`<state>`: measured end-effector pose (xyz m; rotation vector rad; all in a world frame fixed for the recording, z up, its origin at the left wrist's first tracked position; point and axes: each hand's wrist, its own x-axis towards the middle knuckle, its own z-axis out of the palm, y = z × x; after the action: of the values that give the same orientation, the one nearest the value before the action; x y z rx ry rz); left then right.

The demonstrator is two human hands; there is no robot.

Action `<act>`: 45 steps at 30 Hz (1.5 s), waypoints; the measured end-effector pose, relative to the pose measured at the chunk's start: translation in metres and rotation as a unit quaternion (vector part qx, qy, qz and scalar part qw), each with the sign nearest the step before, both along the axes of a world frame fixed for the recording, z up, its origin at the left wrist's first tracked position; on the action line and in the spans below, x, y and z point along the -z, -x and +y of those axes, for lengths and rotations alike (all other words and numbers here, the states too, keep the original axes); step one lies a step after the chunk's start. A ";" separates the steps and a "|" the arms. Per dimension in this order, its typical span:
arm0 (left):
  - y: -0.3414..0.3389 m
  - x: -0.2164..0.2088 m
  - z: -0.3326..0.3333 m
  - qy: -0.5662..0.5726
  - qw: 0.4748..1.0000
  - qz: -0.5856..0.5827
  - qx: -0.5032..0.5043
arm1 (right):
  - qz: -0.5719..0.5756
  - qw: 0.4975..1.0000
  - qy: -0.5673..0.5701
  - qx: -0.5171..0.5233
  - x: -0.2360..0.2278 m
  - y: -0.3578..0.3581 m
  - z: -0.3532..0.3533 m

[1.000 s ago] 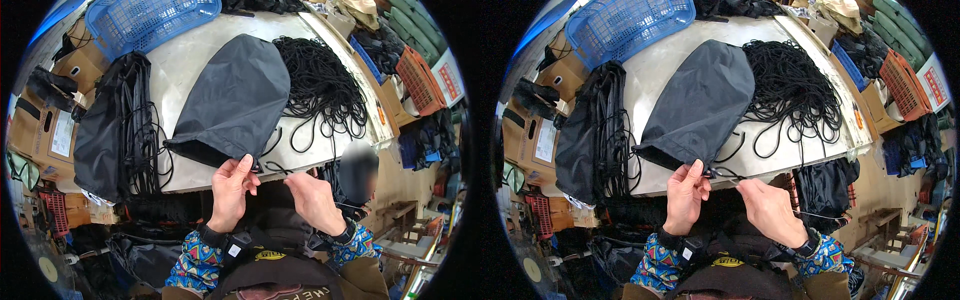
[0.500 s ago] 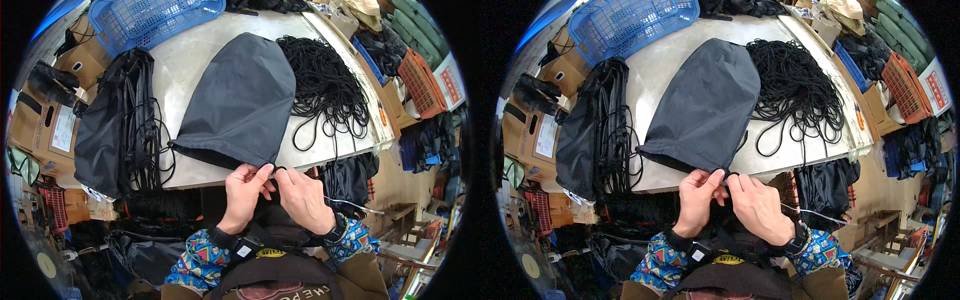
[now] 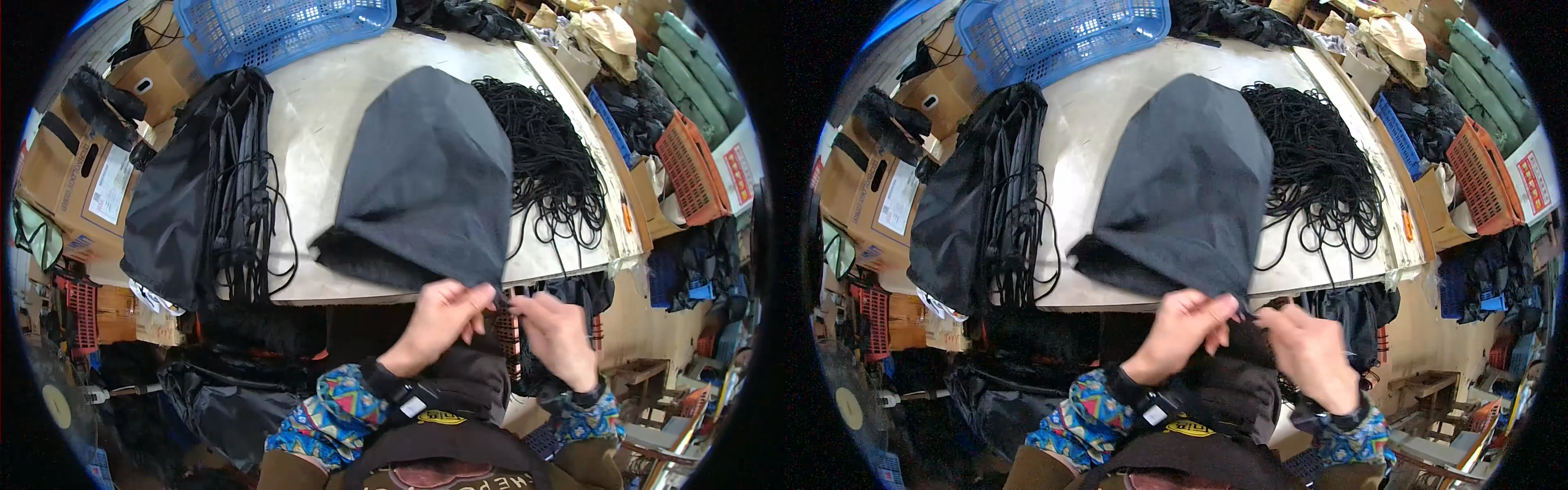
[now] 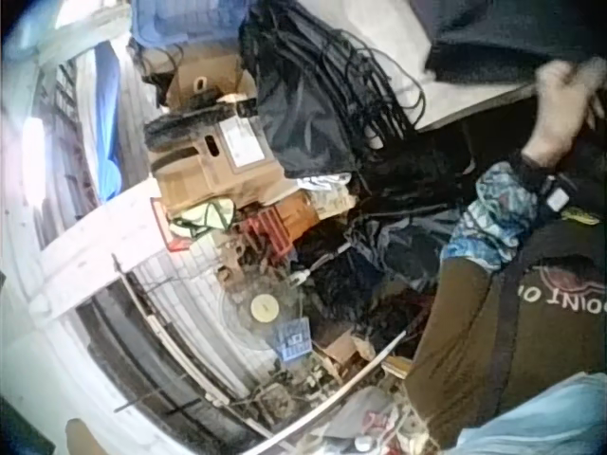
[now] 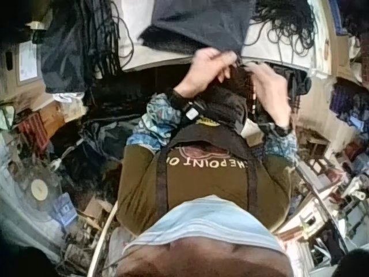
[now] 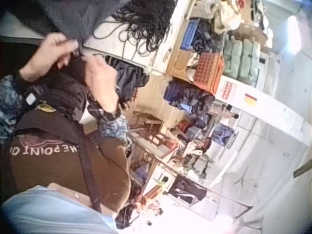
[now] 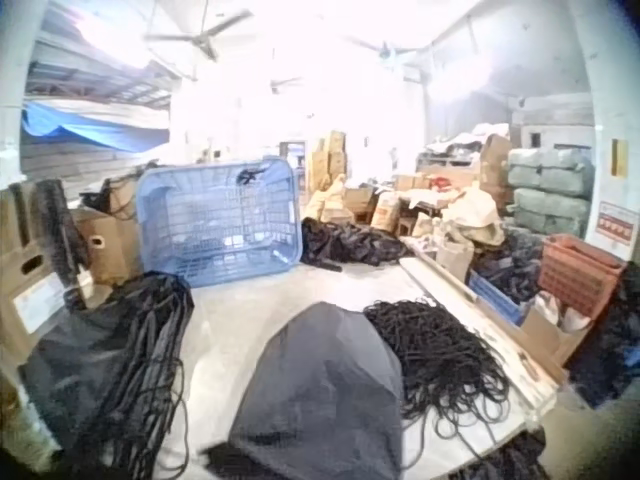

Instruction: The person uses a metal hook to thread black drawstrings through the hem of black drawstring bags. They repeatedly pick up bags, insert the hook, pull the string through, and place the finished bags into a pile.

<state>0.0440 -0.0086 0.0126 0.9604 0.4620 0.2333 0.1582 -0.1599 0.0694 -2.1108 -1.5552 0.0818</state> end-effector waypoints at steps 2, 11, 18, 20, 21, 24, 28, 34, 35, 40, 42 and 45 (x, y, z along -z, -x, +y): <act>-0.003 -0.003 -0.007 -0.013 0.999 -0.005 -0.047 | 0.057 0.998 -0.009 0.000 0.005 0.007 0.010; 0.008 -0.009 0.034 -0.106 0.988 0.033 -0.105 | 0.115 0.993 -0.022 0.007 -0.011 0.001 -0.005; 0.003 -0.003 0.037 -0.011 0.989 -0.041 -0.142 | 0.194 0.980 -0.012 0.037 0.005 0.008 0.007; 0.003 0.006 0.039 -0.056 0.988 -0.048 -0.136 | 0.246 0.968 -0.011 0.050 0.002 0.010 0.009; -0.004 -0.011 0.022 -0.004 0.992 -0.022 -0.125 | 0.270 0.960 -0.018 0.071 0.004 0.011 0.011; -0.001 -0.006 0.037 -0.105 0.989 -0.034 -0.096 | 0.349 0.931 -0.043 0.099 0.021 0.012 0.017; 0.002 0.002 0.045 -0.129 0.991 -0.023 -0.035 | 0.655 0.744 -0.054 0.121 0.022 0.003 0.014; 0.004 0.007 0.050 -0.003 0.993 -0.026 -0.115 | 0.207 0.975 -0.049 0.060 0.034 0.012 0.022; 0.003 0.011 0.059 0.024 0.985 -0.027 -0.168 | 0.241 0.968 -0.021 0.067 0.027 0.010 0.018; 0.015 0.017 0.100 0.058 0.966 -0.041 -0.247 | 0.562 0.817 0.069 0.109 -0.009 -0.012 -0.008; 0.014 0.018 0.099 0.024 0.974 -0.039 -0.220 | 0.604 0.785 0.063 0.118 -0.017 -0.015 -0.007; -0.001 0.015 0.062 -0.103 0.991 -0.066 -0.058 | 0.406 0.912 -0.020 0.057 0.019 0.000 0.011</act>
<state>0.0448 0.0539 -0.0021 1.1133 0.3763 0.4549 0.1584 -0.1491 0.0504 -1.7638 -0.9124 0.7728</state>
